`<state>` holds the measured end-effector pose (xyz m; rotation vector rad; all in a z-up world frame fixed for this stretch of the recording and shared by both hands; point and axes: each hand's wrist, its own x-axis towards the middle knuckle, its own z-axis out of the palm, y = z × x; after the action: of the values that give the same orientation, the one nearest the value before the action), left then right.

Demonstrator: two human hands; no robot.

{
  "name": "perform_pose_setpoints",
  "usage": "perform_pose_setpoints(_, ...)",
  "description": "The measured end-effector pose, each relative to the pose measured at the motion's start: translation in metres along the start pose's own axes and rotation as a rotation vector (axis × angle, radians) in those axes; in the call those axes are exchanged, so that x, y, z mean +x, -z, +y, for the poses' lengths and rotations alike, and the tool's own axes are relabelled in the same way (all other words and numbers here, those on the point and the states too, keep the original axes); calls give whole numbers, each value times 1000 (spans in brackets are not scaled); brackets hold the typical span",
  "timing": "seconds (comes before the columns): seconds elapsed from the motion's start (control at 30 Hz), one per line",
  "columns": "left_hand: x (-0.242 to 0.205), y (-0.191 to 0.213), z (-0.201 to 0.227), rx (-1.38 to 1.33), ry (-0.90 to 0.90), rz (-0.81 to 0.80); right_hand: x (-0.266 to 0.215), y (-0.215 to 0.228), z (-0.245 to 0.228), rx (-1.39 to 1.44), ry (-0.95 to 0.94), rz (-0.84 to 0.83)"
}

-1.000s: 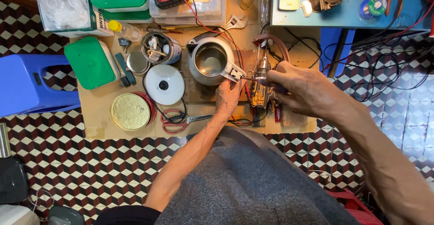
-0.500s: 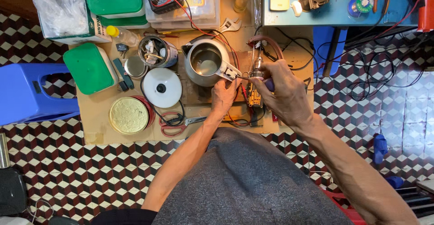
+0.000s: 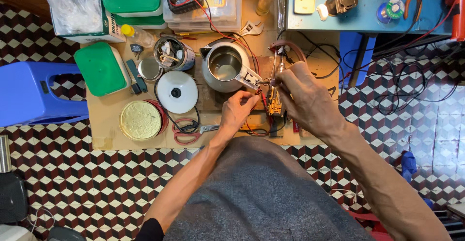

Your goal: The person repairs a white electric kettle on a cluttered workbench. They use a screwdriver to adjust internal components, a power drill to secure parts, and a knife to scrape residue from the kettle's interior.

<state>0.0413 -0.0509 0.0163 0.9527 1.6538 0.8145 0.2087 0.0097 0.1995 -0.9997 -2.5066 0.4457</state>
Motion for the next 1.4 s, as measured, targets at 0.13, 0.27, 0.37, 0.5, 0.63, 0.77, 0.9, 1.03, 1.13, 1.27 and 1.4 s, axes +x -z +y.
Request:
perform_pose_setpoints(0.13, -24, 17, 32, 115, -198, 12, 0, 2, 1, 26, -193, -67)
perform_pose_setpoints(0.27, 0, 19, 52, 139, -696, -71, -2, -3, 6, -119, -159, -171)
perform_pose_setpoints(0.37, 33, 27, 57, 314, -877, -218, 5, -6, 11, -92, 96, -66)
perform_pose_setpoints(0.5, 59, 39, 56, 517, -867, -416, 12, -3, 17, -63, 202, -24)
perform_pose_setpoints(0.63, 65, 42, 59, 536, -1006, -331, 14, -2, 7, -57, 29, 3)
perform_pose_setpoints(0.77, 69, 42, 80, 600, -989, -322, 22, -6, -10, -200, -423, -118)
perform_pose_setpoints(0.9, 71, 48, 94, 366, -773, -594, 13, -11, -7, -121, -501, -8)
perform_pose_setpoints(1.03, 78, 53, 114, 487, -1071, -678, 3, -8, 1, 55, -352, 66)
perform_pose_setpoints(1.13, 78, 52, 119, 517, -1061, -660, 0, -10, 0, 95, -407, 88)
perform_pose_setpoints(1.27, 75, 45, 113, 709, -923, -565, 3, -29, -11, -5, -616, 172)
perform_pose_setpoints(1.4, 80, 46, 112, 459, -1015, -638, 7, -34, -13, 36, -537, 242)
